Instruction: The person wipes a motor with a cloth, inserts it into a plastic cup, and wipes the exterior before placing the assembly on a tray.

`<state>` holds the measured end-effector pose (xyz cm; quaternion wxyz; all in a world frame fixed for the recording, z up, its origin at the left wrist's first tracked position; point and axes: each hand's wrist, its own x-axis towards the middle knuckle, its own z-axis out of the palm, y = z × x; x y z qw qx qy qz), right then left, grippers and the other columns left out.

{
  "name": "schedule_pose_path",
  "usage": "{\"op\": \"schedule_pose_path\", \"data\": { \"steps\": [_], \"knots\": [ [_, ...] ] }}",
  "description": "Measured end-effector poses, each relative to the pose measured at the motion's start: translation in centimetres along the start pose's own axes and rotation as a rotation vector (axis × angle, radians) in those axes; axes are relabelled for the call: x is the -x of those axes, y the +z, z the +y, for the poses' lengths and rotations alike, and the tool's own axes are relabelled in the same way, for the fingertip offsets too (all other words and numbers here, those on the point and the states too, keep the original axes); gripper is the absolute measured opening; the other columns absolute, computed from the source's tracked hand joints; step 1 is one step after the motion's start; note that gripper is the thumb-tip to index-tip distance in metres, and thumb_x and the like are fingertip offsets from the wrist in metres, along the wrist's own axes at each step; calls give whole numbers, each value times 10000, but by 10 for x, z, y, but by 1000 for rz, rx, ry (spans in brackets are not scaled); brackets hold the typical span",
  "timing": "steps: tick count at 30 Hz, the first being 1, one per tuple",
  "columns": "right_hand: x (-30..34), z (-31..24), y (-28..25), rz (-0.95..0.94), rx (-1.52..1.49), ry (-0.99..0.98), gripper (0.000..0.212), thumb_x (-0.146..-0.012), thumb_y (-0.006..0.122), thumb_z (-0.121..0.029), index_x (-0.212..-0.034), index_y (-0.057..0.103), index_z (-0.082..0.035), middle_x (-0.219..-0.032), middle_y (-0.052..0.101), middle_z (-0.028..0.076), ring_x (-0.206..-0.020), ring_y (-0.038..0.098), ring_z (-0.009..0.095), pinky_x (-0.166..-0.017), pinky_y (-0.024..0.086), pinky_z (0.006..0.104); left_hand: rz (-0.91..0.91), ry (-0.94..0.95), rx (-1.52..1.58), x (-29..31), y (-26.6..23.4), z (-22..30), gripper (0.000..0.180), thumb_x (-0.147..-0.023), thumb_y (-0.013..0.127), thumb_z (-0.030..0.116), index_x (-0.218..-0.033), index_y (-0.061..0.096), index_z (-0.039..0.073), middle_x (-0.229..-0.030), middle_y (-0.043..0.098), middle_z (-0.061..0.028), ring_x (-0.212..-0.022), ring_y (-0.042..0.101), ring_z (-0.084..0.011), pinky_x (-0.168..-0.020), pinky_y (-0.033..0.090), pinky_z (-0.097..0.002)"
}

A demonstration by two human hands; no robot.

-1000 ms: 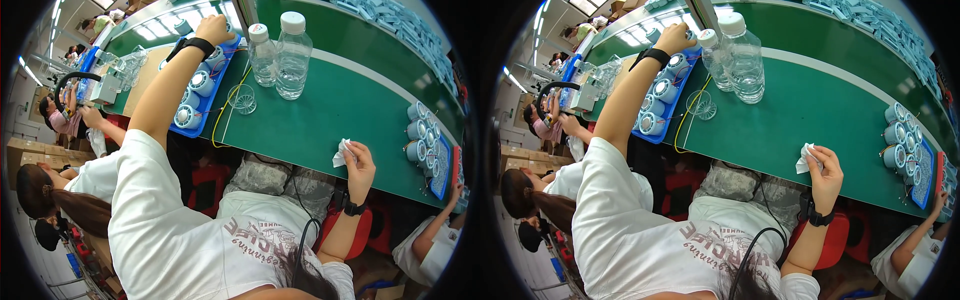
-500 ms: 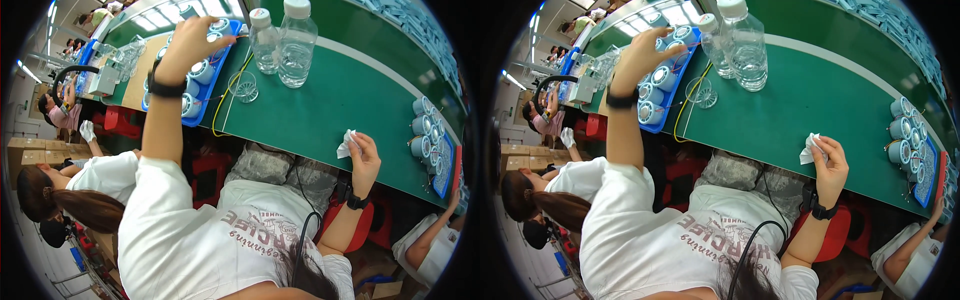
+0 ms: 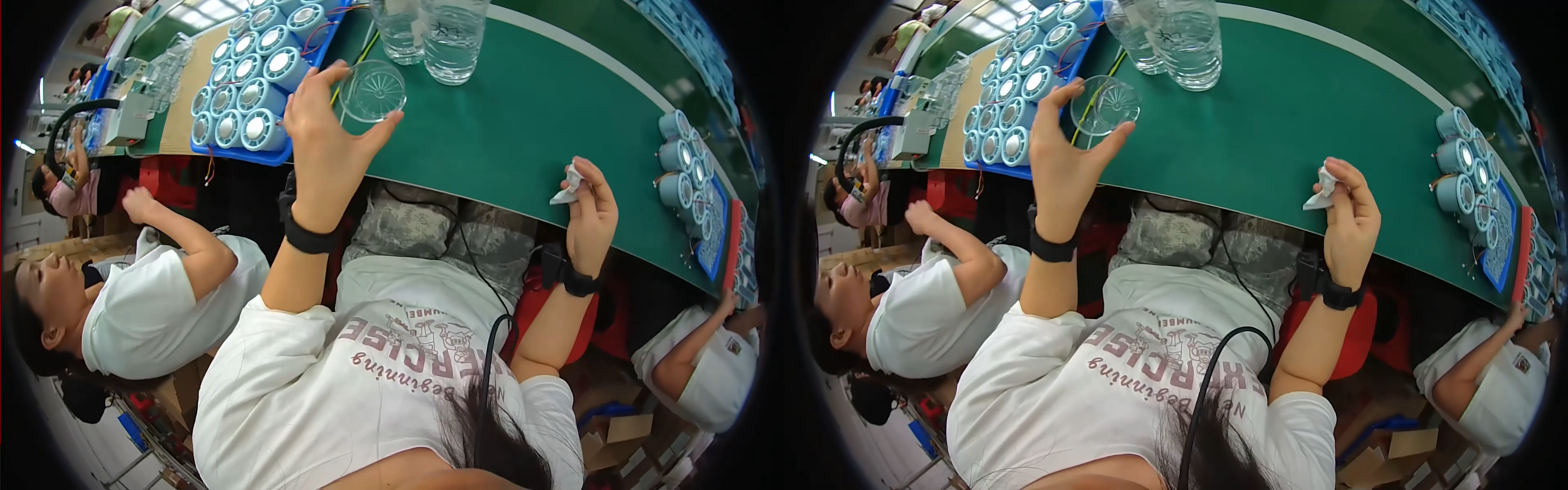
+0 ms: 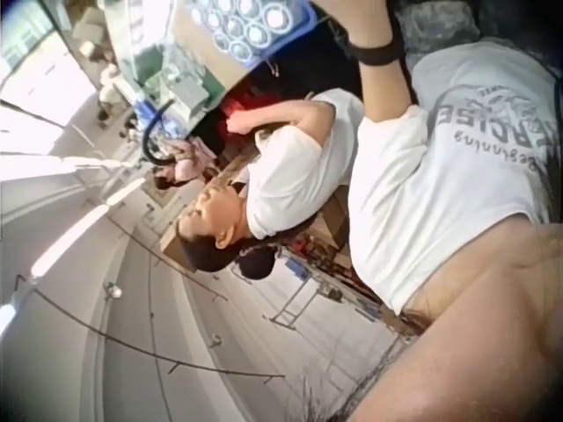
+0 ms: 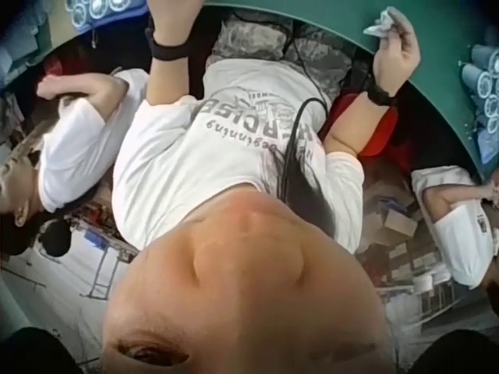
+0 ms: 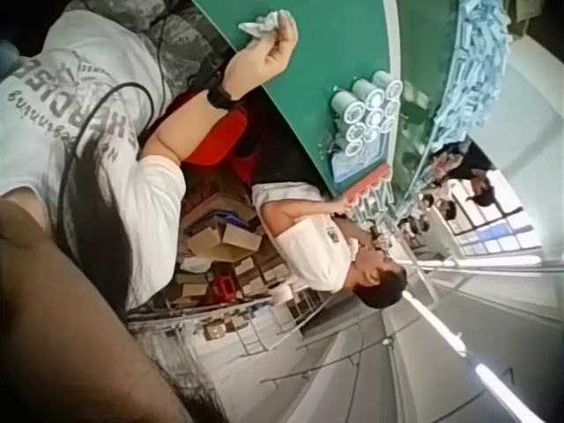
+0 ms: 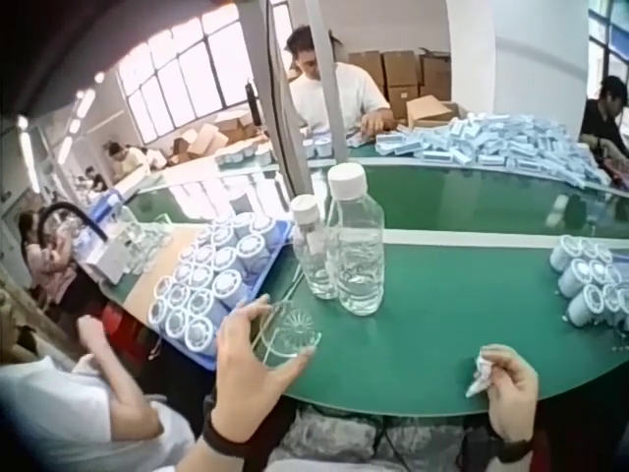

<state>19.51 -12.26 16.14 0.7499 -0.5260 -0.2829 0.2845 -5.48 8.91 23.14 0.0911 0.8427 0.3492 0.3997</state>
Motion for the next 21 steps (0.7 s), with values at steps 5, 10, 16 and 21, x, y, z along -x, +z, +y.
{"op": "schedule_pose_path", "data": {
  "steps": [5, 10, 16, 21],
  "knots": [
    [4, 6, -7, 130, -18, -111, 220, -943, 539, -25, -1159, 537, 19, -1183, 577, 169, -982, 593, 204, -904, 472, 282, 28, -53, 667, 15, 3, 16, 576, -645, 855, 117, -1093, 502, 33, -1147, 547, -176, -1214, 497, -317, -987, 427, -393],
    [12, -7, 18, 210, 39, -114, 218, -941, 557, -48, -1149, 508, -1, -1210, 567, 190, -956, 602, 204, -873, 484, 269, -45, -140, 1177, 30, 3, 41, 777, -564, 927, 214, -1175, 477, 50, -1152, 520, -175, -1188, 515, -307, -942, 471, -392],
    [40, -37, 57, 149, -68, -177, 240, -876, 649, -12, -1087, 536, 2, -1157, 591, 186, -872, 606, 147, -772, 503, 244, -218, 329, 633, 27, -8, 40, 1042, -458, 928, 391, -1286, 405, 38, -1179, 489, -167, -1020, 567, -256, -872, 502, -349],
    [61, -60, 88, 60, 266, -227, 190, -818, 682, 62, -995, 620, 29, -1124, 602, 181, -863, 590, 102, -724, 507, 237, -268, 419, 817, 32, -4, 49, 1206, -416, 921, 439, -1379, 313, 44, -1190, 487, -194, -938, 581, -223, -815, 518, -315]
  ]
}}
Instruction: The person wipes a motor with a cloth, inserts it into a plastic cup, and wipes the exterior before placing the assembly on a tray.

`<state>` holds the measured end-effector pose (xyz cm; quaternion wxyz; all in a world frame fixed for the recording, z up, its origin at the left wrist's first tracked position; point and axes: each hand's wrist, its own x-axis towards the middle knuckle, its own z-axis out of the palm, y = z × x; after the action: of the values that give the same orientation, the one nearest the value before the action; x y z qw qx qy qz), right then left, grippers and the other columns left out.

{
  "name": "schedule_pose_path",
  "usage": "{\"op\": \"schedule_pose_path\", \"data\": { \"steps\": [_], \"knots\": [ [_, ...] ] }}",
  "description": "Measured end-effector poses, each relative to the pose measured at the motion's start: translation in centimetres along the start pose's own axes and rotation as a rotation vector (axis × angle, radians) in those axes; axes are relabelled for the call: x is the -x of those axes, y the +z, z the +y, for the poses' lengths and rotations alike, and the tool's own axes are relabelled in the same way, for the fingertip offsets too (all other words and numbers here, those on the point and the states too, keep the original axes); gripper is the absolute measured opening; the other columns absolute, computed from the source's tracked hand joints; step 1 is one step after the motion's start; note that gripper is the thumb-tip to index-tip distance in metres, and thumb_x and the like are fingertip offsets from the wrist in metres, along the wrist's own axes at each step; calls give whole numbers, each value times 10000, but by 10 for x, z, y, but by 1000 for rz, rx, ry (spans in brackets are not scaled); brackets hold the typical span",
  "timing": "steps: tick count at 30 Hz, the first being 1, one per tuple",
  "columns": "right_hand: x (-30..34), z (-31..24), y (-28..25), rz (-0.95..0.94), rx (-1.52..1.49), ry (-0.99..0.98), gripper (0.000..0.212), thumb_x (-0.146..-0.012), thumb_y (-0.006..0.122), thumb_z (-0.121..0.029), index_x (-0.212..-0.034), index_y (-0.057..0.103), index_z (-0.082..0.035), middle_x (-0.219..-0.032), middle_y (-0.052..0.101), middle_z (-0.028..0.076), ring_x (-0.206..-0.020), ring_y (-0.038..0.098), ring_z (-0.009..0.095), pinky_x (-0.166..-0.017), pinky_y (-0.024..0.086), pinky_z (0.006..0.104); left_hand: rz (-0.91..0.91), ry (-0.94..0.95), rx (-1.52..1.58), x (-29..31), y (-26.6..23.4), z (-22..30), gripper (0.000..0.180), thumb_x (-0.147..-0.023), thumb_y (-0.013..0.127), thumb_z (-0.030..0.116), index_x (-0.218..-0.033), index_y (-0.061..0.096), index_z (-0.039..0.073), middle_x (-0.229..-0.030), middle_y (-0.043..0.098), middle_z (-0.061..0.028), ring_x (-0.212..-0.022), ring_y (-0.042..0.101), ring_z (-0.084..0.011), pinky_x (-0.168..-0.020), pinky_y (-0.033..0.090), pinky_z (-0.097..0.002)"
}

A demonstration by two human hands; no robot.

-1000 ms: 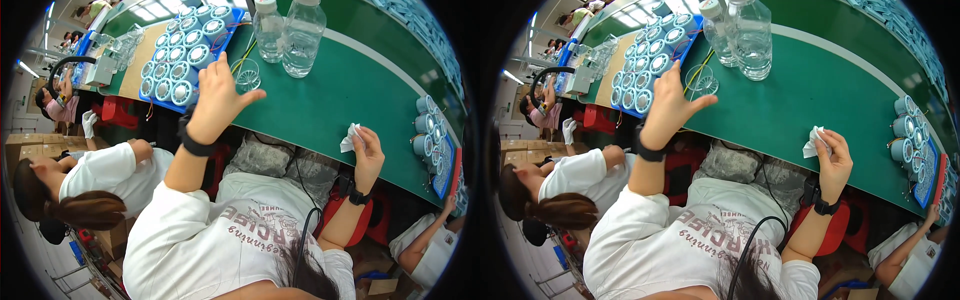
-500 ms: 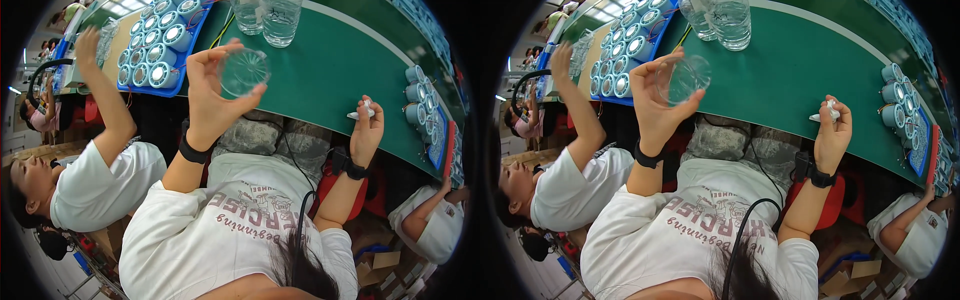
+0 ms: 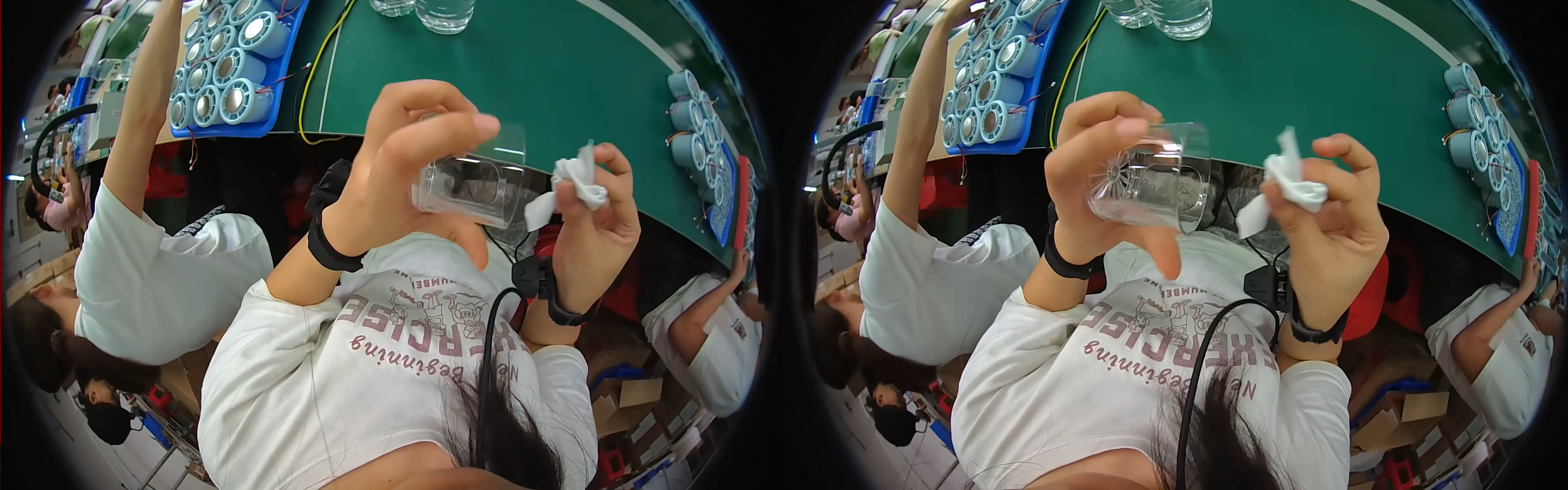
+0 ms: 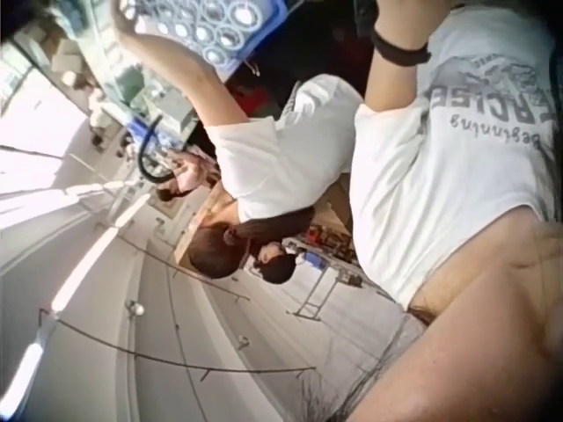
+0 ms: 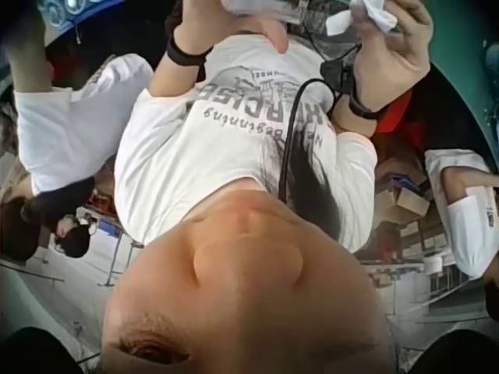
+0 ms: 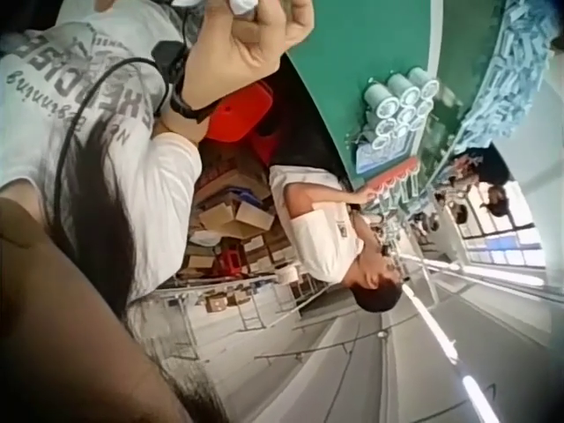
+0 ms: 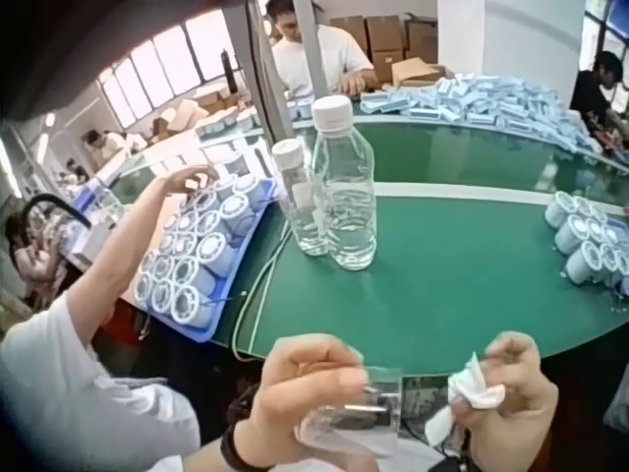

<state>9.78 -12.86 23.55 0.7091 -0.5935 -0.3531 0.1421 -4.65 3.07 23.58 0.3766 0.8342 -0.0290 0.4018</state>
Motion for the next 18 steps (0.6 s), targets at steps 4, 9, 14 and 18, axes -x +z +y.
{"op": "schedule_pose_path", "data": {
  "steps": [4, 9, 14, 18],
  "knots": [
    [3, -18, 8, -95, -37, 103, 219, -775, 700, 97, -986, 660, 51, -1111, 607, 169, -856, 602, 110, -705, 512, 233, 11, -16, 142, 1, 8, 2, 1327, -461, 916, 413, -1470, 129, 59, -1187, 501, -216, -948, 593, -231, -795, 532, -316],
    [4, -30, 12, -135, -236, 353, 288, -767, 699, 104, -1049, 655, 64, -1081, 624, 150, -882, 620, 126, -711, 514, 223, -5, -31, 10, -2, 13, 11, 1447, -540, 901, 358, -1479, -165, 83, -1186, 513, -225, -988, 609, -257, -804, 545, -340],
    [-2, -25, 9, -239, -321, 463, 257, -770, 707, 85, -1024, 671, 71, -1036, 655, 154, -928, 633, 160, -748, 523, 247, 122, 52, 224, 3, 25, 4, 1303, -552, 900, 326, -1493, 55, 10, -1198, 506, -218, -1012, 615, -270, -810, 545, -344],
    [-2, -19, 7, -396, -411, 318, 230, -779, 716, 56, -1006, 678, 69, -1026, 668, 160, -938, 635, 170, -776, 523, 262, 4, 30, -9, -1, 17, 12, 976, -567, 876, 277, -1371, 418, -34, -1147, 541, -170, -952, 587, -262, -787, 520, -322]
  ]
}}
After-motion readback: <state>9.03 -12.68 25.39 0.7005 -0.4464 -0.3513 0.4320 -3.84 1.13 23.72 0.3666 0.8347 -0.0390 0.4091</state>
